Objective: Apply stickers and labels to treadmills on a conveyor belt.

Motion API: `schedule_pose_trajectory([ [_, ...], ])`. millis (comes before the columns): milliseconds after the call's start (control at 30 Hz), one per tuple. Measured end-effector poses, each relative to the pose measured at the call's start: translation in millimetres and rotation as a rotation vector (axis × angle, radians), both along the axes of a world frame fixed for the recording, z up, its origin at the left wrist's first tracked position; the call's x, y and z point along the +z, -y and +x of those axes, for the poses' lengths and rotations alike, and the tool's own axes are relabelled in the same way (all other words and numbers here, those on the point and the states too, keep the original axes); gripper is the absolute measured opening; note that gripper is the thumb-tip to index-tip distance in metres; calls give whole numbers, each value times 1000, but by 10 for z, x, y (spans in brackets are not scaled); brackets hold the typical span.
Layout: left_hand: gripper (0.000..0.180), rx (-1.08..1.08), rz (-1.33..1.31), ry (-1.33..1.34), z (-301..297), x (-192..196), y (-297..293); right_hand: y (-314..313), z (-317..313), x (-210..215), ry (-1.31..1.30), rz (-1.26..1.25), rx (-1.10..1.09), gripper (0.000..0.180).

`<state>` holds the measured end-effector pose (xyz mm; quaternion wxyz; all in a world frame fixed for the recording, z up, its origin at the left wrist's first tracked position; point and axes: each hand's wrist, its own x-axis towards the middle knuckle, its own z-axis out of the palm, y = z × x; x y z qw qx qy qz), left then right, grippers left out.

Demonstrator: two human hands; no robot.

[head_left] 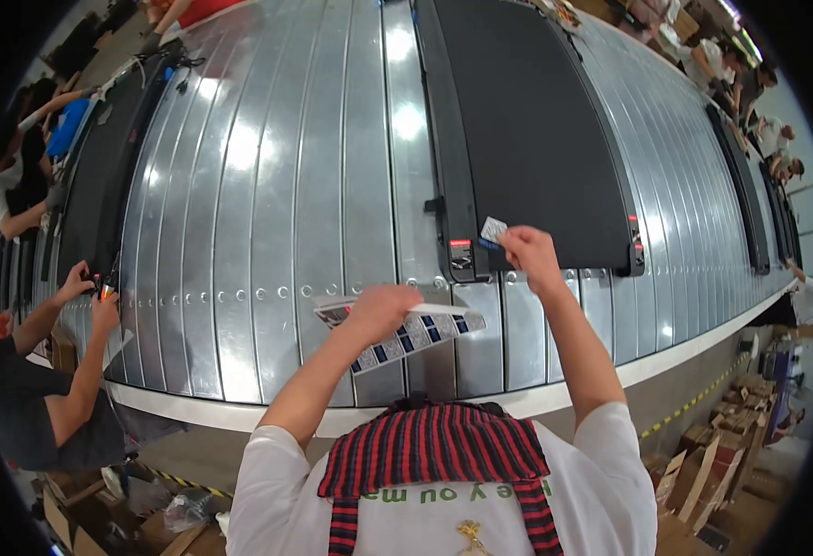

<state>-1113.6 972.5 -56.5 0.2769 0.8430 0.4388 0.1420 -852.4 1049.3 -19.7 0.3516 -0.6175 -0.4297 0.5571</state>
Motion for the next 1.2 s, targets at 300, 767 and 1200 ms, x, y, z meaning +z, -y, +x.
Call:
schedule_pose_trajectory([
  [300, 11, -31, 23, -114, 270, 27, -584, -710, -120, -302, -59, -273, 209, 10],
  [767, 5, -51, 172, -29, 322, 101, -690, -848, -257, -206, 48, -304, 303, 11],
  [1200, 10, -83, 121, -88, 347, 377, -627, -677, -225, -86, 25, -261, 239, 13],
])
